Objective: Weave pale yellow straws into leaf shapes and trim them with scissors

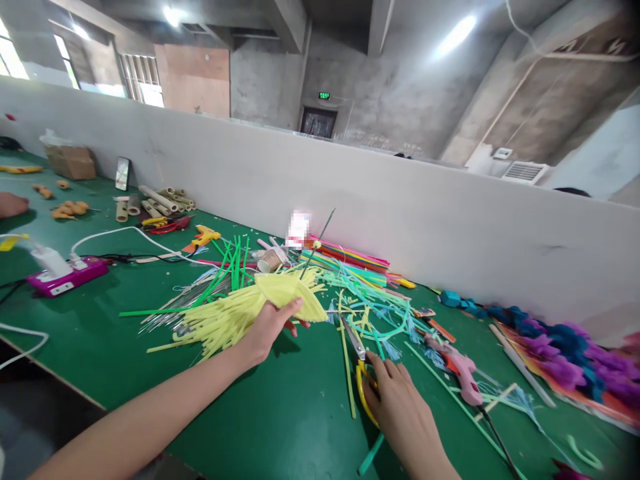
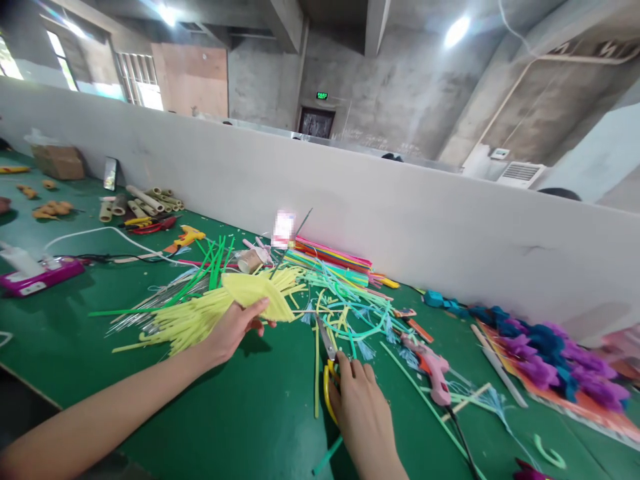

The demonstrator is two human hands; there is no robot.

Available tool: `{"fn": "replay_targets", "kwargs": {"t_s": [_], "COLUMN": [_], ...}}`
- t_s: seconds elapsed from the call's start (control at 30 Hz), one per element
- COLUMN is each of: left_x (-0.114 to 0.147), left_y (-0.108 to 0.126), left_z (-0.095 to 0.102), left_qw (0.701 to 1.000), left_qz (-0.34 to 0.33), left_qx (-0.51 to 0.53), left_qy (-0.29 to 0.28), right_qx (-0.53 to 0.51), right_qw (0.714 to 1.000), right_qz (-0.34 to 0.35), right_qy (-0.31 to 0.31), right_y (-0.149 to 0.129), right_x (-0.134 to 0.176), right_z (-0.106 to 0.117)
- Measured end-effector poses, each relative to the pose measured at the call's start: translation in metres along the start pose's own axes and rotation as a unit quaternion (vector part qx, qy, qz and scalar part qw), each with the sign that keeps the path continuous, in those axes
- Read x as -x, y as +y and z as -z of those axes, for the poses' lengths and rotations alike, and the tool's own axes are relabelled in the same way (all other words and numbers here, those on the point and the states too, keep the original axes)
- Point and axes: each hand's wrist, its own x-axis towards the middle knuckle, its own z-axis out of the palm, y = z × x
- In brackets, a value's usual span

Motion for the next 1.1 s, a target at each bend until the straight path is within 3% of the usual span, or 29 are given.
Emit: {"fn": "replay_targets", "kwargs": {"t_s": [0.1, 0.17, 0.23, 0.33, 0.37, 0.43, 0.53, 0.67, 0.87, 1.1], "left_x": [0.004, 0.007, 0.009, 0.01, 0.011, 0.011, 0.012, 0.017, 0.026, 0.029], "left_y": [0.0, 0.0, -0.001, -0.002, -0.003, -0.004, -0.006, -0.006, -0.01, -0.01], "left_z": [-0.001, -0.002, -0.002, -0.004, -0.004, -0.005, -0.007, -0.012, -0.019, -0.017], "left_qw": [1.0, 0.999, 0.998, 0.998, 0.999, 0.999, 0.999, 0.996, 0.994, 0.987], "left_qz": [0.0, 0.01, 0.026, 0.037, 0.036, 0.031, 0.031, 0.038, 0.035, 0.043], "left_qx": [-0.013, -0.02, -0.023, -0.011, -0.005, -0.002, -0.024, -0.061, -0.085, -0.145], "left_qy": [-0.029, -0.041, -0.046, -0.043, -0.037, -0.022, -0.013, -0.047, -0.05, -0.056], "right_qx": [-0.073, -0.184, -0.353, -0.549, -0.578, -0.603, -0.588, -0.549, -0.552, -0.519], "right_qw": [0.997, 0.98, 0.927, 0.801, 0.776, 0.752, 0.762, 0.781, 0.766, 0.788], "right_qz": [-0.011, -0.056, -0.123, -0.236, -0.254, -0.265, -0.262, -0.274, -0.304, -0.296], "right_qy": [0.031, 0.041, -0.004, -0.021, -0.008, 0.02, 0.071, 0.114, 0.127, 0.146], "right_y": [-0.003, -0.011, -0.022, -0.044, -0.051, -0.065, -0.08, -0.088, -0.09, -0.089], "right_x": [-0.006, -0.015, -0.026, -0.044, -0.049, -0.056, -0.062, -0.062, -0.053, -0.051], "right_z": [0.013, 0.023, 0.032, 0.034, 0.032, 0.026, 0.015, 0.005, 0.002, 0.005]}}
